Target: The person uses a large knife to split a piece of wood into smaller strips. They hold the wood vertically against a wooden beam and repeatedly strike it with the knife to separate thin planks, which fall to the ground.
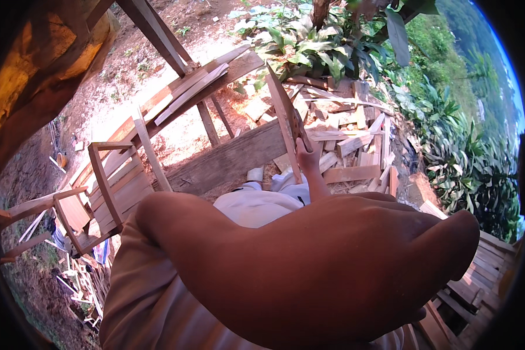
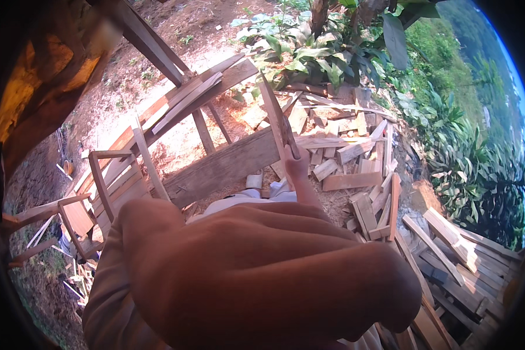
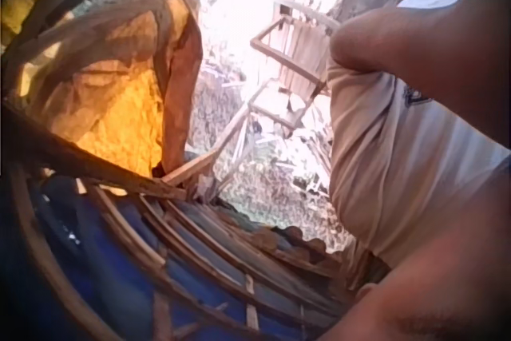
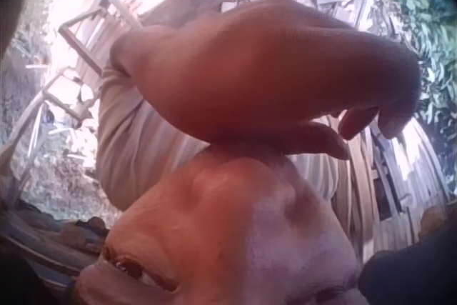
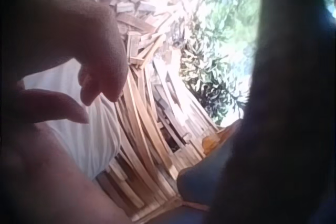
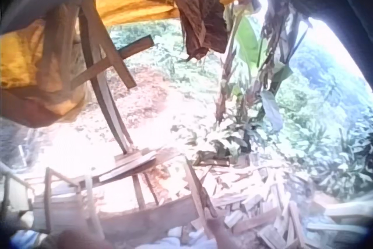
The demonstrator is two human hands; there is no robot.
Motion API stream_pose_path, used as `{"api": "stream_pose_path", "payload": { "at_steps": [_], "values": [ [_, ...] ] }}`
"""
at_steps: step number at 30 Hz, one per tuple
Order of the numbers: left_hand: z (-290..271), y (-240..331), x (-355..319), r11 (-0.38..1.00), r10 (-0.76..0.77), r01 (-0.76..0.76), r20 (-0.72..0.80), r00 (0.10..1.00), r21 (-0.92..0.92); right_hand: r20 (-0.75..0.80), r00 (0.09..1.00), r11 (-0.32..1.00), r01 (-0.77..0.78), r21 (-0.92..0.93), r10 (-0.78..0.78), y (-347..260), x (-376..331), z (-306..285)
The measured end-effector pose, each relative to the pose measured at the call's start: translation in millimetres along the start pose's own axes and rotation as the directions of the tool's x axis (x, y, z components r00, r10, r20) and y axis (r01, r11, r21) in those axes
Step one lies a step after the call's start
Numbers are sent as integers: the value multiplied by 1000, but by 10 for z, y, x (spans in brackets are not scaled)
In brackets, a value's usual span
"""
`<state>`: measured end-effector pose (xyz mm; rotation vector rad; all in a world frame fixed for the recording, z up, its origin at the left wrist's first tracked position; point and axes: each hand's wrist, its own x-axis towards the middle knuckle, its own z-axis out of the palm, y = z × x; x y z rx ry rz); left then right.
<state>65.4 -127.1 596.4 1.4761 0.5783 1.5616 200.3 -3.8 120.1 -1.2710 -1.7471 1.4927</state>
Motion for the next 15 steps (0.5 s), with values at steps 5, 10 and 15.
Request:
{"api": "stream_pose_path", "payload": {
  "at_steps": [5,10,15],
  "values": [
    [71,80,-84,997,-53,54,15,998,-50,17,999,998,-38,57,37,-118,-48,72],
    [41,167,-152,984,-116,119,36,993,-131,11,998,996,61,-58,-60,-230,-78,139],
    [-552,-500,-92,832,-518,554,-403,754,-31,-225,972,971,20,-237,-75,-778,-279,452]
  ]
}}
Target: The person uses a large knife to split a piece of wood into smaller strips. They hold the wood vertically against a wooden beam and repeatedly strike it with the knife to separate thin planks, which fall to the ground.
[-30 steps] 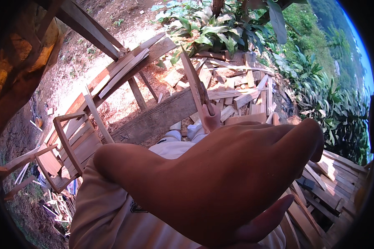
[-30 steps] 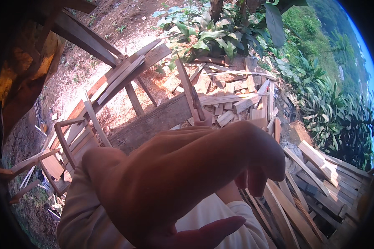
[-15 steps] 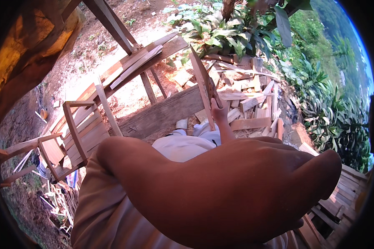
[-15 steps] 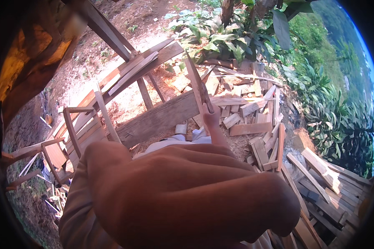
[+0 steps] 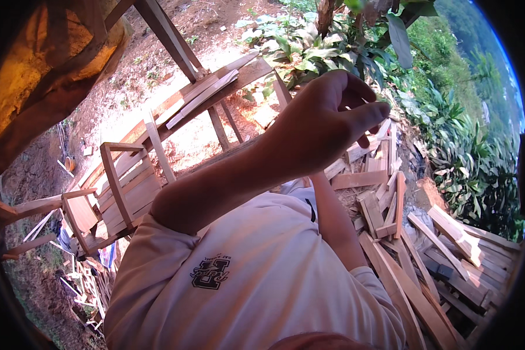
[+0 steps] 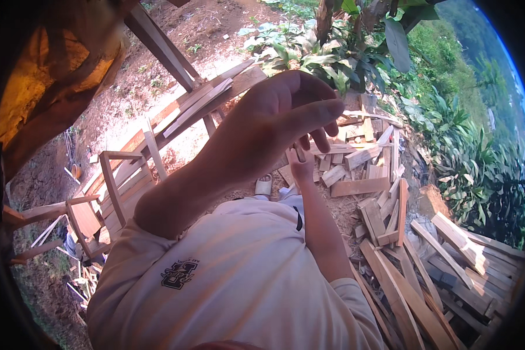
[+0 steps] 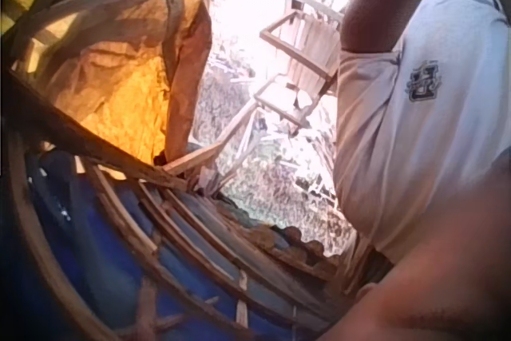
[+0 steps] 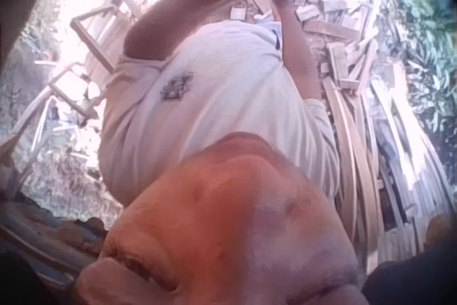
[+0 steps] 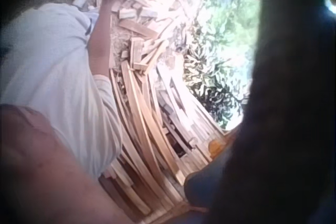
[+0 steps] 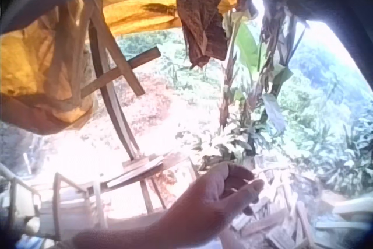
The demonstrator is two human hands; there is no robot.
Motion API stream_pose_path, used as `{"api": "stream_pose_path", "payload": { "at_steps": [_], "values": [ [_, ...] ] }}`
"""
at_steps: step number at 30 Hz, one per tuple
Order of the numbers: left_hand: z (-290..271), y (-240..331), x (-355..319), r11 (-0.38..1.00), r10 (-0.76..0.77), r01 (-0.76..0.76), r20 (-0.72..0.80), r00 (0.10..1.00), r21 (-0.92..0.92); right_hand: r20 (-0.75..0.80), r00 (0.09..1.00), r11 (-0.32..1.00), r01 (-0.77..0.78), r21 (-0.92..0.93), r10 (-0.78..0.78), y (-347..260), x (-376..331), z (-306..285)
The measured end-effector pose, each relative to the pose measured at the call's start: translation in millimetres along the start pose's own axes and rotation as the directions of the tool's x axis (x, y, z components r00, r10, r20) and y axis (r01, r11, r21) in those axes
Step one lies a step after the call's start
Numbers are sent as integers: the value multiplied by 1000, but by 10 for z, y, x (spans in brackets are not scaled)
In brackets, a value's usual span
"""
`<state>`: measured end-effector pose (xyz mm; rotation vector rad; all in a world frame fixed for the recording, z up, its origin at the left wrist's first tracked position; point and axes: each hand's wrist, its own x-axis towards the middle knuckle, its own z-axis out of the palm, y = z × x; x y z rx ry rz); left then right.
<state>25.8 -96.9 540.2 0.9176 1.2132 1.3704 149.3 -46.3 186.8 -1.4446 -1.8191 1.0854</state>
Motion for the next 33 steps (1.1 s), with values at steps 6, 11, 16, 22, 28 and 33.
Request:
{"api": "stream_pose_path", "payload": {
  "at_steps": [6,11,16,22,28,33],
  "values": [
    [-141,-496,94,999,3,-7,-117,993,-33,296,953,972,-12,233,-59,611,171,-146],
    [-147,-478,42,998,14,-8,-107,994,59,168,968,943,130,307,-188,551,135,-83],
    [-134,-489,-35,984,147,-138,-79,986,112,113,966,932,189,310,-234,546,186,17],
    [296,249,-576,805,547,-578,209,811,136,278,954,970,44,241,-113,446,272,119],
    [314,355,-595,837,544,-510,210,812,-198,206,976,981,39,188,-78,569,269,-87],
    [309,391,-779,921,360,-299,255,897,-249,225,973,979,6,206,-54,603,292,-114]
  ]
}}
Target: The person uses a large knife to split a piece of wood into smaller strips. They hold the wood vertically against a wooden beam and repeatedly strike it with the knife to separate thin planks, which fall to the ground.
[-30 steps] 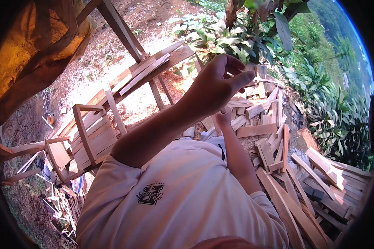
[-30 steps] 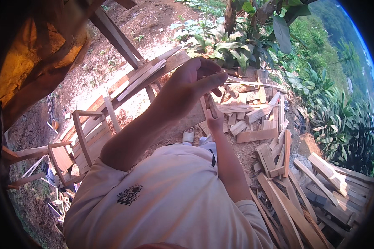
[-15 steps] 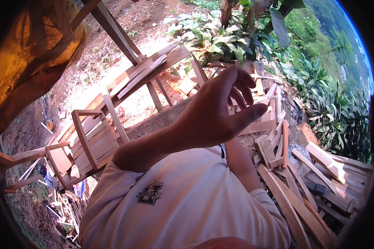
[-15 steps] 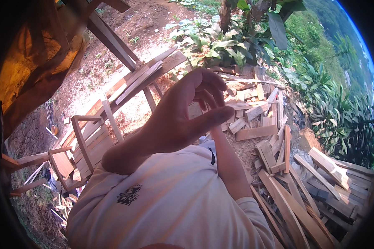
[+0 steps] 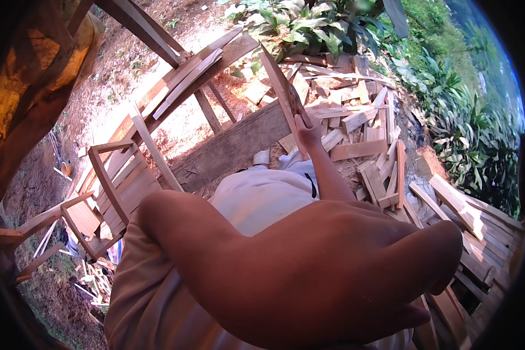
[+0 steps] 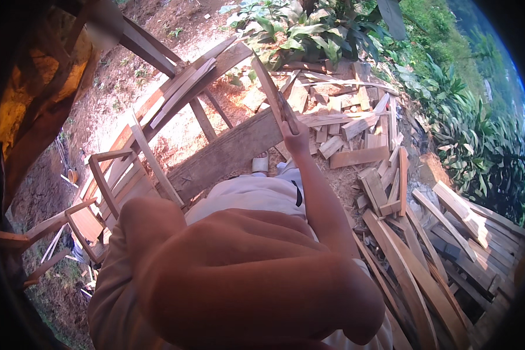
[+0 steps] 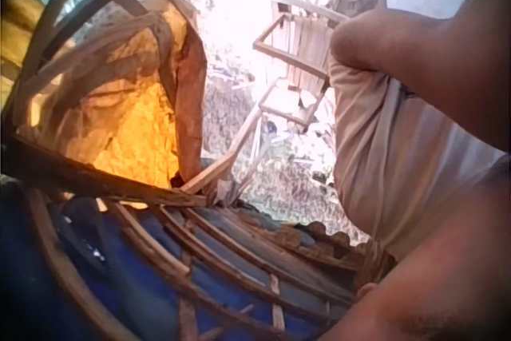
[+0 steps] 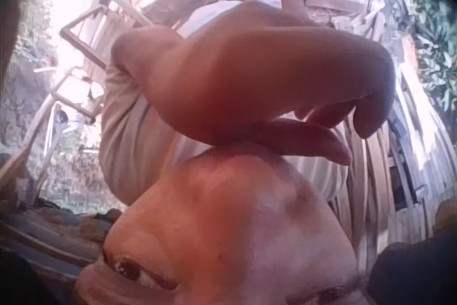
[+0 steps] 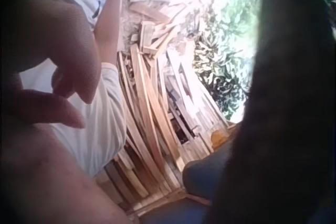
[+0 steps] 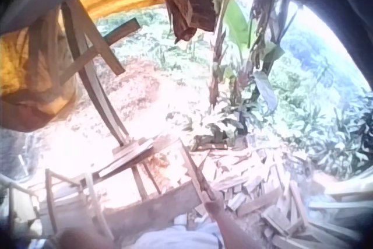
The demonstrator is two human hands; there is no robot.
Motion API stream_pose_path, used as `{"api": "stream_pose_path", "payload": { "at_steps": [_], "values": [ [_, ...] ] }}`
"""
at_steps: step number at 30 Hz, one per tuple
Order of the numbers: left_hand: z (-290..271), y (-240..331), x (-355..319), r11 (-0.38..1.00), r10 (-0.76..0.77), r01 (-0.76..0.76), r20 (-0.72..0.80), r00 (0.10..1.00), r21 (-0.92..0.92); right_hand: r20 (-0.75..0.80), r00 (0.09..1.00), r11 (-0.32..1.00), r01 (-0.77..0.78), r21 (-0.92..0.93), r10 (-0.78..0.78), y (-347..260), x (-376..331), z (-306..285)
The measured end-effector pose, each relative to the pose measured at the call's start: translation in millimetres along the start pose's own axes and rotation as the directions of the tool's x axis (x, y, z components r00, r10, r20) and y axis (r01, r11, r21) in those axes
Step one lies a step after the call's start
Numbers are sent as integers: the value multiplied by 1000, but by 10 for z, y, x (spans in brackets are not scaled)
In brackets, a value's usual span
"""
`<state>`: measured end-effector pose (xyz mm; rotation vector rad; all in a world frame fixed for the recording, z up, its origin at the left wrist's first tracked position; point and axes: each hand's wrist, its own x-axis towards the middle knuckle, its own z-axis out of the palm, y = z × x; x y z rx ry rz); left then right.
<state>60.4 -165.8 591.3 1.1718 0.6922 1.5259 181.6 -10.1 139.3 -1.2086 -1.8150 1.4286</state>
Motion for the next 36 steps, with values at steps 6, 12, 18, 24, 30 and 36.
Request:
{"api": "stream_pose_path", "payload": {
  "at_steps": [6,12,18,24,30,36],
  "values": [
    [121,-350,-28,939,334,-325,-64,941,116,17,999,999,-39,-13,39,-184,5,6],
    [111,-343,10,920,369,-362,-18,929,148,19,999,999,-32,19,32,-128,17,5],
    [137,-360,12,908,389,-386,13,921,162,17,1000,1000,-9,-12,10,-96,40,-24],
    [172,-359,-4,898,404,-402,28,914,177,25,1000,1000,-12,-5,12,-38,32,-21],
    [176,-353,-29,888,419,-420,45,907,188,21,1000,1000,5,14,-5,48,38,-10],
    [175,-328,-55,882,424,-429,71,903,193,31,997,997,69,-19,-68,93,63,4]
  ]
}}
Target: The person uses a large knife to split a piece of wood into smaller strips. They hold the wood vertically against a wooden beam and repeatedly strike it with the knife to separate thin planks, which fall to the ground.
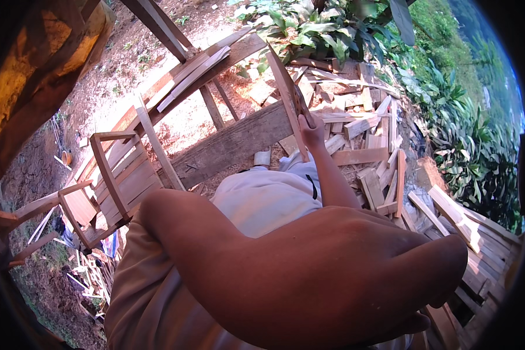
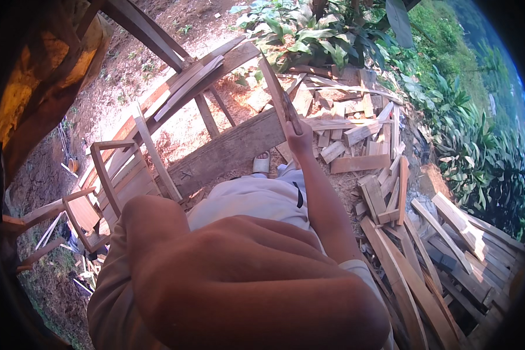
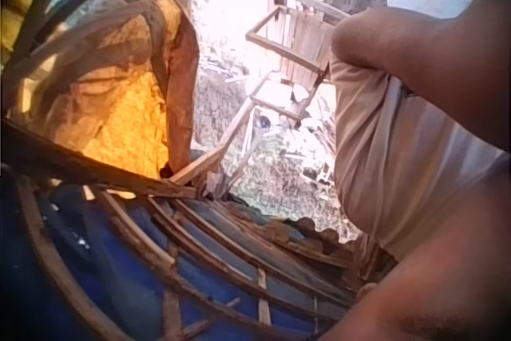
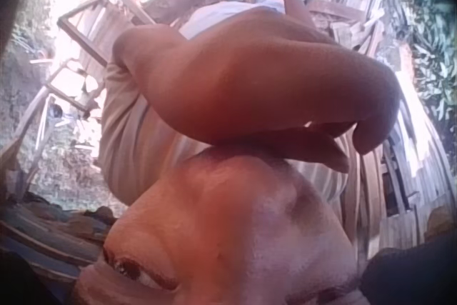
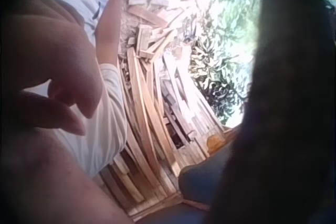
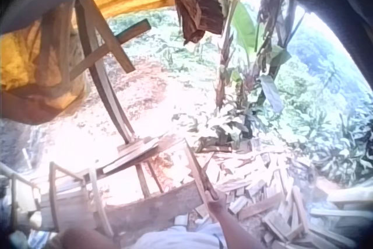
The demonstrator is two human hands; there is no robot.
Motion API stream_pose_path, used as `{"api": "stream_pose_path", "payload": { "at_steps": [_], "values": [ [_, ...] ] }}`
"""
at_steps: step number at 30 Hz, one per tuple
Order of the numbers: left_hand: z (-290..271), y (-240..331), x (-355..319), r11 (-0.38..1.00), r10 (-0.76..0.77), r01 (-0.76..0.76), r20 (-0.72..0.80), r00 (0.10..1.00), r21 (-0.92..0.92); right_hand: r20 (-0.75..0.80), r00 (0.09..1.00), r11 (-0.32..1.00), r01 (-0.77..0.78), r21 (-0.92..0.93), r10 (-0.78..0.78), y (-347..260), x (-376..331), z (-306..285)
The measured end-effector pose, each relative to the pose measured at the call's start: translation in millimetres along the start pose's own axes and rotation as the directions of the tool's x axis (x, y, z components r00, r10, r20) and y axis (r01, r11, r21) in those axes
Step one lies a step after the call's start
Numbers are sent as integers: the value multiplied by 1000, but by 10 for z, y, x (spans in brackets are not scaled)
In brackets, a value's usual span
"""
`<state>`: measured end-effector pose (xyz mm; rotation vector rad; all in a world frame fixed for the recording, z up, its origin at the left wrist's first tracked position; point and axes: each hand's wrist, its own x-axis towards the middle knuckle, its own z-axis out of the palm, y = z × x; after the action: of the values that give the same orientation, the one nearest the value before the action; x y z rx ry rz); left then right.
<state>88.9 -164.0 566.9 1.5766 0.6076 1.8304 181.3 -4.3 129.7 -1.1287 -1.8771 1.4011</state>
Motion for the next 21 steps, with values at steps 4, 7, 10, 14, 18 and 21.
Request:
{"api": "stream_pose_path", "payload": {
  "at_steps": [4,7,10,14,18,21],
  "values": [
    [-45,77,27,994,-99,104,93,991,-45,11,1000,1000,-27,-12,27,-9,-19,-20],
    [-204,277,177,907,-376,409,244,894,-99,0,999,999,-39,-8,39,-18,-51,-52],
    [-106,271,84,913,-365,379,115,924,-151,13,999,999,-39,4,39,-49,-63,24],
    [-20,178,-68,968,-217,211,-32,976,-138,-3,999,999,-38,1,38,-104,-84,14],
    [-88,162,-72,973,-209,208,3,978,-104,-8,999,999,-43,-13,43,-115,-85,26],
    [-153,117,-26,972,-216,220,52,975,-87,26,998,997,-62,-46,63,-109,-54,-80]
  ]
}}
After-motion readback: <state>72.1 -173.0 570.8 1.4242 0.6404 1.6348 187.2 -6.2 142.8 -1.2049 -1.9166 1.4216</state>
